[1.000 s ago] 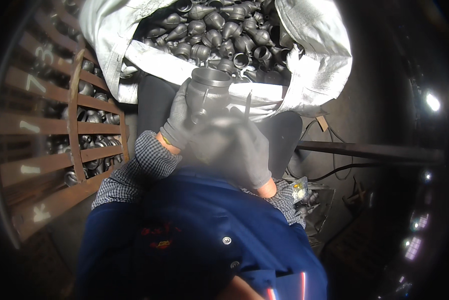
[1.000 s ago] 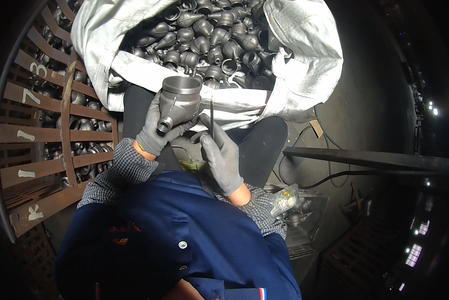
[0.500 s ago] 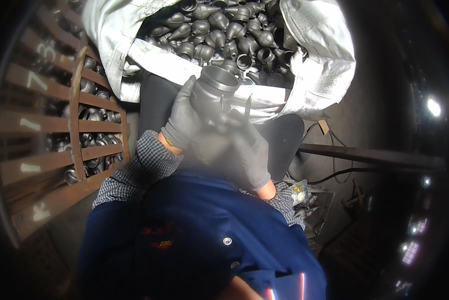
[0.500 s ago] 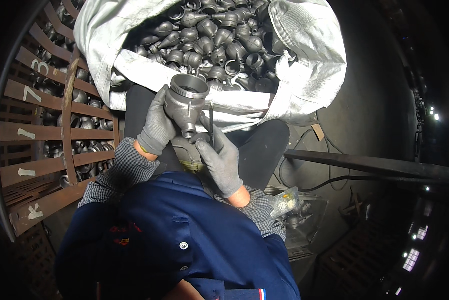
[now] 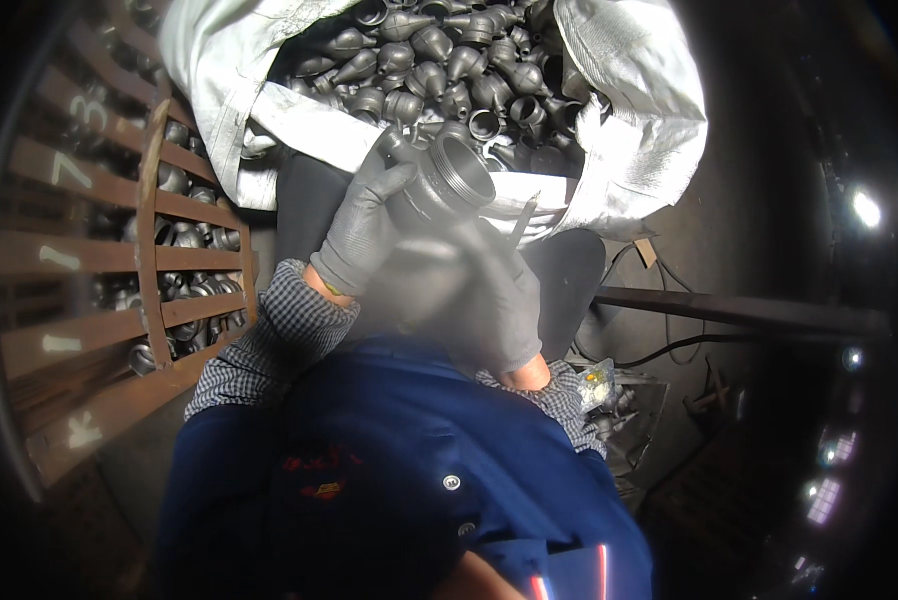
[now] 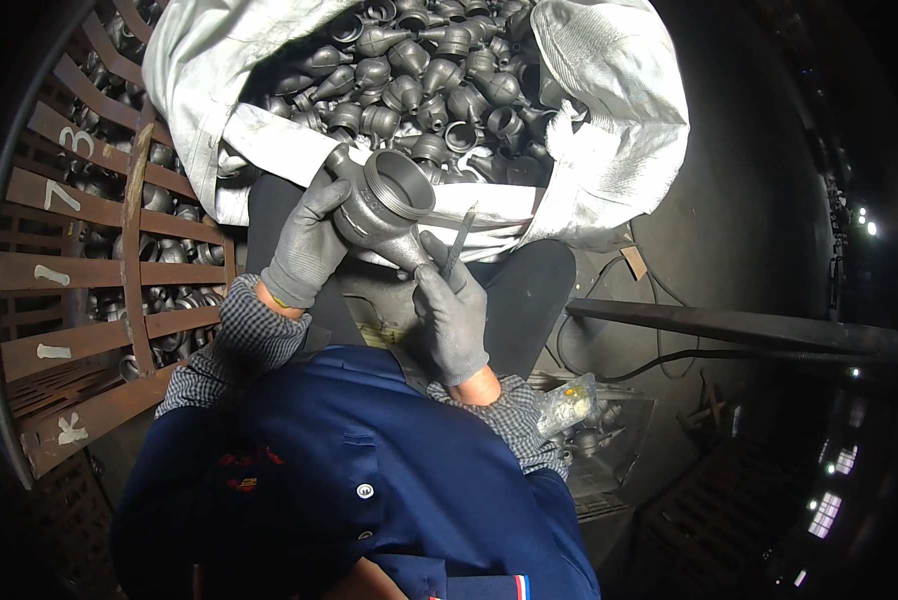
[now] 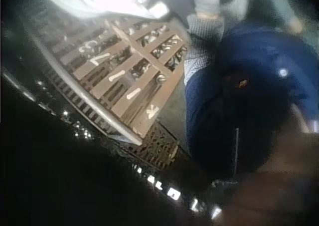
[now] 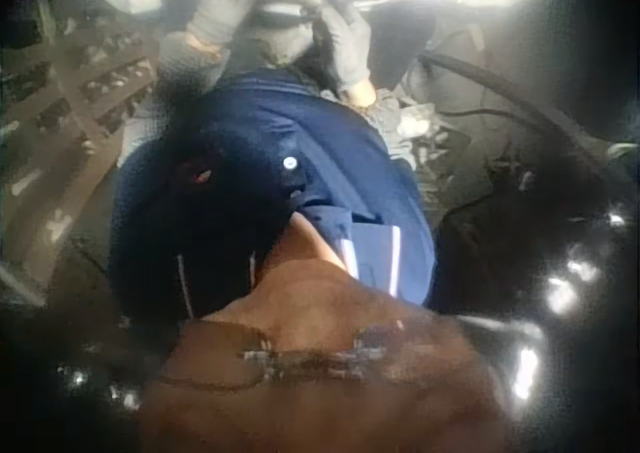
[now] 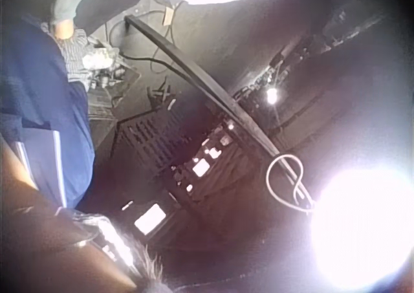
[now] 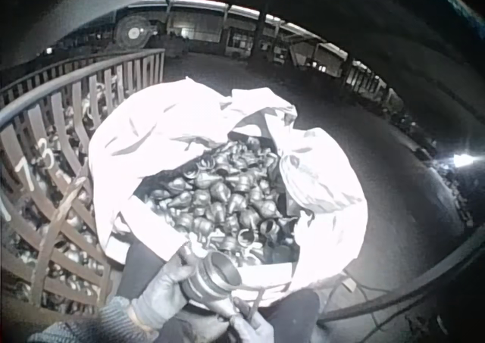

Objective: Inspecting and sorting metal cast parts from a large bag.

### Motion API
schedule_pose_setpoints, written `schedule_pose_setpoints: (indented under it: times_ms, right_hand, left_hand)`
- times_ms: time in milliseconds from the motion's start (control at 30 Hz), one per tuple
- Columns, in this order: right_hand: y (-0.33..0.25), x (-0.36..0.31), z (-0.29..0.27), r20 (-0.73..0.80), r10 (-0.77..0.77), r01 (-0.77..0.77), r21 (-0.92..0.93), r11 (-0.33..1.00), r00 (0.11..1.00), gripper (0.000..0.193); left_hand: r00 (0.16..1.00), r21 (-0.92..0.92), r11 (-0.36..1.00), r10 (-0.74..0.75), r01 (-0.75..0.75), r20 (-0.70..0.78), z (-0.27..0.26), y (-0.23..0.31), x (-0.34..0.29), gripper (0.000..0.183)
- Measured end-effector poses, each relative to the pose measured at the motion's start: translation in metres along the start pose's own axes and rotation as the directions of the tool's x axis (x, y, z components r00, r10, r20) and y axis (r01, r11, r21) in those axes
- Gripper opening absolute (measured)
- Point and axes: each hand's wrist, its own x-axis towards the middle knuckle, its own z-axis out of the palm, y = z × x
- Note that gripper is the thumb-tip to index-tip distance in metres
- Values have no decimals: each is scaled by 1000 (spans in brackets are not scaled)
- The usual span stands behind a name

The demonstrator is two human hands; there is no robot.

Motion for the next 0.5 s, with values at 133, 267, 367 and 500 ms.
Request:
schedule_pose_setpoints:
  times_ms: [133,267,367,500]
  right_hand:
    - [6,4,-6,71,-157,170,-245,954,985,46]
    - [5,5,-11,2,35,-35,49,998,999,47]
    - [6,6,-12,1,9,-9,79,997,1000,44]
    - [12,9,-14,27,-21,18,96,995,999,44]
  left_hand:
    - [997,147,986,79,-79,7,3,3,1,43]
    - [993,158,986,72,-57,-93,3,5,4,41]
    - [997,132,990,51,-44,-53,3,8,5,36]
    - [998,143,989,42,-49,56,3,8,4,32]
